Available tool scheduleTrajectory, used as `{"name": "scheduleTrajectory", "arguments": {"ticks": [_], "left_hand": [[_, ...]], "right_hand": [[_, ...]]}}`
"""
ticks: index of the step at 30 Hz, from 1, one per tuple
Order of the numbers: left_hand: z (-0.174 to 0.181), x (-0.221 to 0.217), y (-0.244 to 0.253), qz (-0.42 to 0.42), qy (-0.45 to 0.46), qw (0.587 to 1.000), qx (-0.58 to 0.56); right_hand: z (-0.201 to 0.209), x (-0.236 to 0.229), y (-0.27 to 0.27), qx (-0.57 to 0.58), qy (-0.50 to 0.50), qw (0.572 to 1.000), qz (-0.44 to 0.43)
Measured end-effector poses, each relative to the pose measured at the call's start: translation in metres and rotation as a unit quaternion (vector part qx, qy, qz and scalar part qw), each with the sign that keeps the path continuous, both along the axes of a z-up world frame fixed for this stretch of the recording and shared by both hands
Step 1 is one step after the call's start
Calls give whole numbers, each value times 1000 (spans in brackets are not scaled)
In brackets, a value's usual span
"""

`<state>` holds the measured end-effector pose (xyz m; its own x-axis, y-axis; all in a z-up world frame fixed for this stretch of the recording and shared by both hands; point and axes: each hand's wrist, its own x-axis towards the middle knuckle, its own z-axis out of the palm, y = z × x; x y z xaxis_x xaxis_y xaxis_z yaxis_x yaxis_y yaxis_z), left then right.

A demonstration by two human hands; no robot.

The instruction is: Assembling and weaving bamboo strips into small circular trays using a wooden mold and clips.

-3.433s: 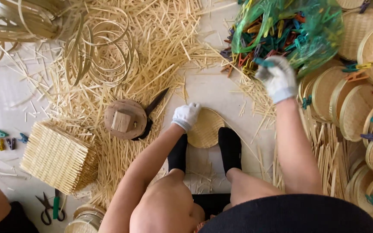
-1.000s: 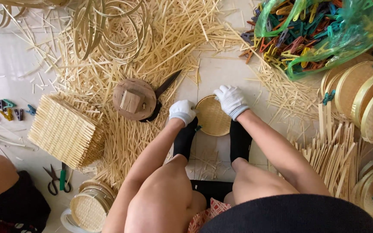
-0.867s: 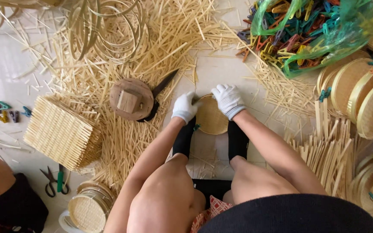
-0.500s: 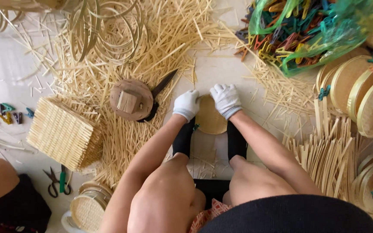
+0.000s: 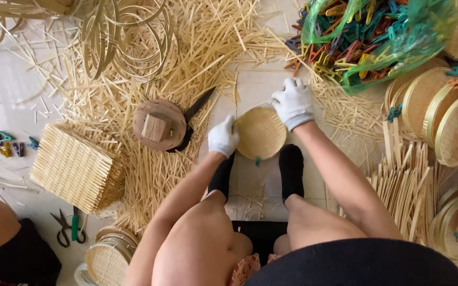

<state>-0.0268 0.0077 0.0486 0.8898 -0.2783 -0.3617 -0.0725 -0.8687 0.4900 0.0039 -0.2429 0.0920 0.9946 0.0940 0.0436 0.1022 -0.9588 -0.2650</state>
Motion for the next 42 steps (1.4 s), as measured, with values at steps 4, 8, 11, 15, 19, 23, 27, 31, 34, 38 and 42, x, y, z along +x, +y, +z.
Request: {"name": "scheduleTrajectory", "arguments": {"ticks": [4,8,11,15,19,23,27,31,34,38,42], "left_hand": [[-4,-10,8,44,24,998,28],[4,-6,3,-7,45,997,62],[5,-5,2,-78,32,991,103],[-1,-5,0,-187,6,965,182],[-19,-5,2,-217,-6,957,191],[-7,2,0,-235,14,956,173],[-4,18,5,-255,23,954,155],[-6,24,13,-263,-8,958,115],[12,18,18,-237,3,966,99],[16,30,18,-158,-4,987,29],[31,39,-5,-139,-58,987,-53]], "right_hand": [[-7,-24,10,-11,142,990,-3],[-50,-51,12,72,194,976,-62],[-68,-59,19,96,182,976,-74],[-90,-60,22,99,165,979,-62],[-94,-58,25,91,156,982,-60],[-84,-58,33,55,162,982,-83],[-73,-55,36,38,162,982,-93],[-84,-56,32,46,156,983,-87],[-81,-65,36,53,136,986,-81],[-78,-52,33,53,175,978,-96],[-80,-53,33,30,182,979,-90]]}}
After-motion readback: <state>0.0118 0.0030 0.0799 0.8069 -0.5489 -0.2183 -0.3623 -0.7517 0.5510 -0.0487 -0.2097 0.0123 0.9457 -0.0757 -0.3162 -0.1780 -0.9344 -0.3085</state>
